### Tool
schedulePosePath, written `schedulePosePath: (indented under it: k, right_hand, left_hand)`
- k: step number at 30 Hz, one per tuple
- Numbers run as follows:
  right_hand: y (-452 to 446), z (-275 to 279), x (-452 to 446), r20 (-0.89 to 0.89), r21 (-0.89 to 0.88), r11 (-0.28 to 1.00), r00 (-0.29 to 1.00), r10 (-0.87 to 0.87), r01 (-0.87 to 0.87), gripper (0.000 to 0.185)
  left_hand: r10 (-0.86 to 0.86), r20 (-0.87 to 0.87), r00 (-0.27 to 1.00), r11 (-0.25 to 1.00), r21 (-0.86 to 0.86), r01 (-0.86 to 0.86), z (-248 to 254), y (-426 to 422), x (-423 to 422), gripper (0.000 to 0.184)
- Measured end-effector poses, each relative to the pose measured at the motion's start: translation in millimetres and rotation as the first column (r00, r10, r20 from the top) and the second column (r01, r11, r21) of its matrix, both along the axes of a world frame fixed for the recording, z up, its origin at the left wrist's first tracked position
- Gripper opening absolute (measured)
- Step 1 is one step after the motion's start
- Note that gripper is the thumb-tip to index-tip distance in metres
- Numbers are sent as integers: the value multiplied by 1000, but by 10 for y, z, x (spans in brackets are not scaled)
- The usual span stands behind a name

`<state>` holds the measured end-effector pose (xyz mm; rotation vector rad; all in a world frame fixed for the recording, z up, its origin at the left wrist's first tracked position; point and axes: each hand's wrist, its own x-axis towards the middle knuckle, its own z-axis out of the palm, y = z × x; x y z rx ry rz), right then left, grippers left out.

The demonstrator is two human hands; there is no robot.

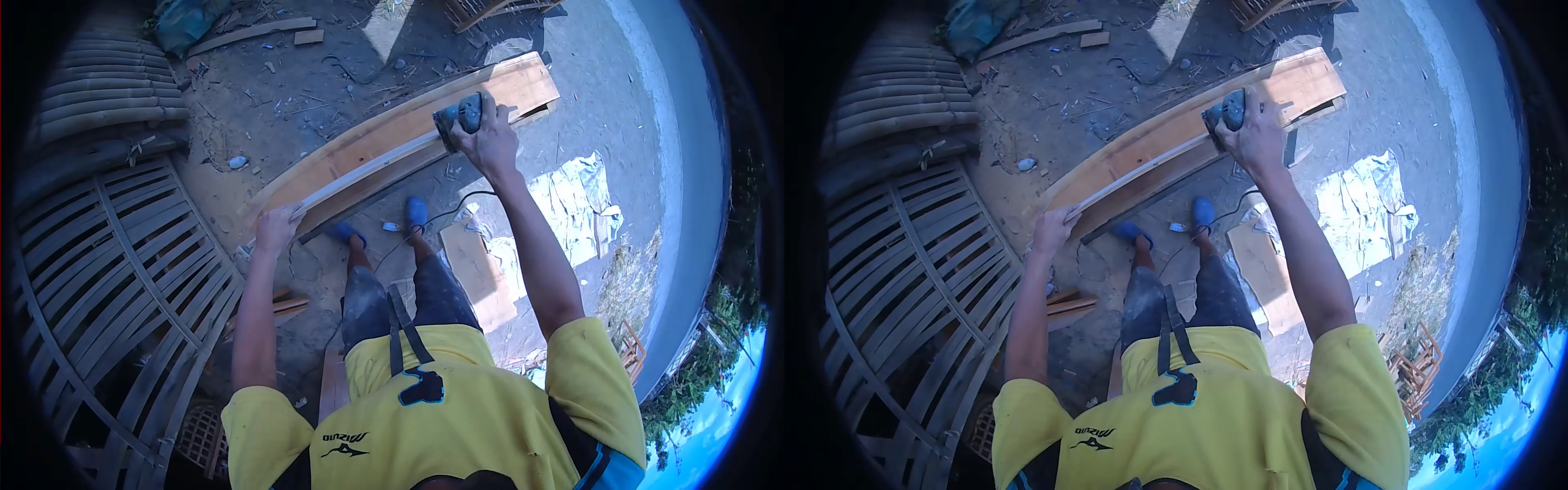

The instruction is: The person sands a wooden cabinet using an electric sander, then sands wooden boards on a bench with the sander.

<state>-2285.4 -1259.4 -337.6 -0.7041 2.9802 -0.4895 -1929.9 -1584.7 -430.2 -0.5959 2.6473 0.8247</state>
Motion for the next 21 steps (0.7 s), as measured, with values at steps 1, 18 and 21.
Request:
schedulePosePath:
  k: [1,18,21]
  right_hand:
    - [-207,103,319,107,-18,1000,994,7,-5,79]
    - [794,2,-477,-10,27,962,963,-270,270,74]
    - [643,-1,-268,22,-47,967,968,-249,250,76]
  left_hand:
    - [-14,2,1000,1000,-7,14,2,10,3,27]
    - [10,-47,999,998,-63,-13,-34,157,113,25]
    - [9,-34,999,997,-78,-11,-7,170,103,24]
